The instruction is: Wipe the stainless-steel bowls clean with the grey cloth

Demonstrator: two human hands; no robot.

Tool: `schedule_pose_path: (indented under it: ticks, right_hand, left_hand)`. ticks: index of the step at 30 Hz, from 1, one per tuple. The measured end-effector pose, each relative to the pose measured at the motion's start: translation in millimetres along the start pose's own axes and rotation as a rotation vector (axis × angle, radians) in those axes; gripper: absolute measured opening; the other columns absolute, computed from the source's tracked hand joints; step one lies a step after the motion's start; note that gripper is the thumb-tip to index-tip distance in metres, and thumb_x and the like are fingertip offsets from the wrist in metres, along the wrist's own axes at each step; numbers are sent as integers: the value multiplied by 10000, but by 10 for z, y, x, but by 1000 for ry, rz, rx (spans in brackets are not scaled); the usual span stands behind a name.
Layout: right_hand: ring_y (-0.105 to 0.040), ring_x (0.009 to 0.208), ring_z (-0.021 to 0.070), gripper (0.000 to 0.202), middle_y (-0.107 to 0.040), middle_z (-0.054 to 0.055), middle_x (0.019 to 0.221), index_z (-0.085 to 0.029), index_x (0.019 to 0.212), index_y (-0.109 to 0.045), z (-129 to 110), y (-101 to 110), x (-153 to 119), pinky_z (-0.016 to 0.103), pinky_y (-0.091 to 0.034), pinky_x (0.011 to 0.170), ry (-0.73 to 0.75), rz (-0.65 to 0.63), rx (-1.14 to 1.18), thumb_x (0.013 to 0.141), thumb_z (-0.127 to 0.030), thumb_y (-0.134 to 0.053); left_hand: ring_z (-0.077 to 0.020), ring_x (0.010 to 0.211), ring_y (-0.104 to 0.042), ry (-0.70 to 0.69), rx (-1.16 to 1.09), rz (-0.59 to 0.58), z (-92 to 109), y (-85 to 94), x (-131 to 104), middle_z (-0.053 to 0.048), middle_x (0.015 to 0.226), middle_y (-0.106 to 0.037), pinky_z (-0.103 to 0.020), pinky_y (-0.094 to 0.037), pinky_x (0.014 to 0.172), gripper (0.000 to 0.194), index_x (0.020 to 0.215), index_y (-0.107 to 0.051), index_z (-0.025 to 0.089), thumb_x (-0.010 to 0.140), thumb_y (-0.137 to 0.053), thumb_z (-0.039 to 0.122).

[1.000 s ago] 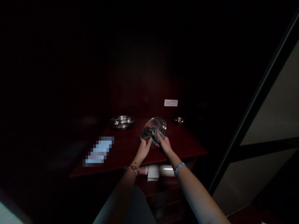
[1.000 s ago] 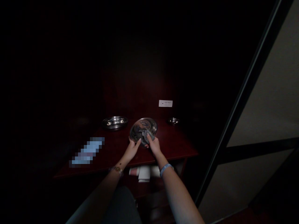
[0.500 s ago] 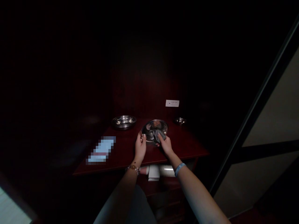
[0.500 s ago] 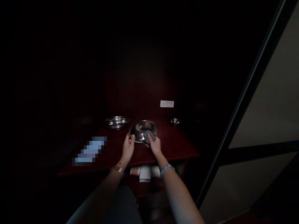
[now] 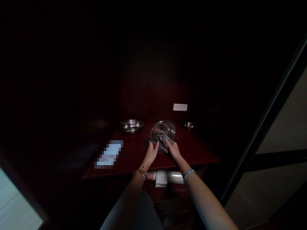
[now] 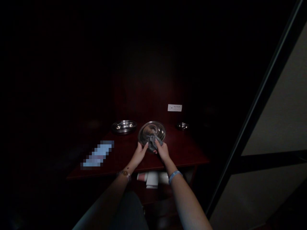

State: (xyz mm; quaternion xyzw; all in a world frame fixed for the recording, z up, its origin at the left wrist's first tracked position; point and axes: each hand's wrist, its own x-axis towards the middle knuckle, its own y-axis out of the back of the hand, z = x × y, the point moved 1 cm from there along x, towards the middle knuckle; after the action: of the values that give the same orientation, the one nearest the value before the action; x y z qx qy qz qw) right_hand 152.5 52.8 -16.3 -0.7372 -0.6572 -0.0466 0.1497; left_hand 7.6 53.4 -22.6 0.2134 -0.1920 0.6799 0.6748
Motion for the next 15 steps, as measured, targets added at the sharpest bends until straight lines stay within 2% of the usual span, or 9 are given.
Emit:
schedule_pose_path:
  ticks: [2, 9, 15]
  right_hand:
    - [-546, 412, 117, 494, -666, 13, 583, -149, 777, -661, -3, -7, -3, 212, -375, 373, -11, -12, -14, 715, -638, -689]
    - [-541, 391, 117, 494, -647, 0, 558, -151, 747, -640, 8, -25, 12, 214, -370, 364, -6, -2, -19, 705, -640, -694]
    - [-533, 386, 122, 476, -667, 4, 605, -157, 817, -644, 45, 17, 25, 233, -395, 364, 33, 141, -6, 709, -617, -698]
  left_hand:
    - [-236, 1273, -539, -6, 18, 14, -3, 7, 8, -184, 1336, -576, -421, -355, 1128, 494, 1305, -425, 132, 896, -522, 390]
    - [-220, 1243, -559, -27, 36, 73, -15, 38, 25, -164, 1324, -583, -403, -391, 1104, 489, 1343, -397, 138, 899, -505, 312]
    - [-225, 1230, -575, -31, 17, 70, 113, 27, -20, -153, 1344, -583, -414, -403, 1098, 569, 1436, -330, 168, 901, -492, 274]
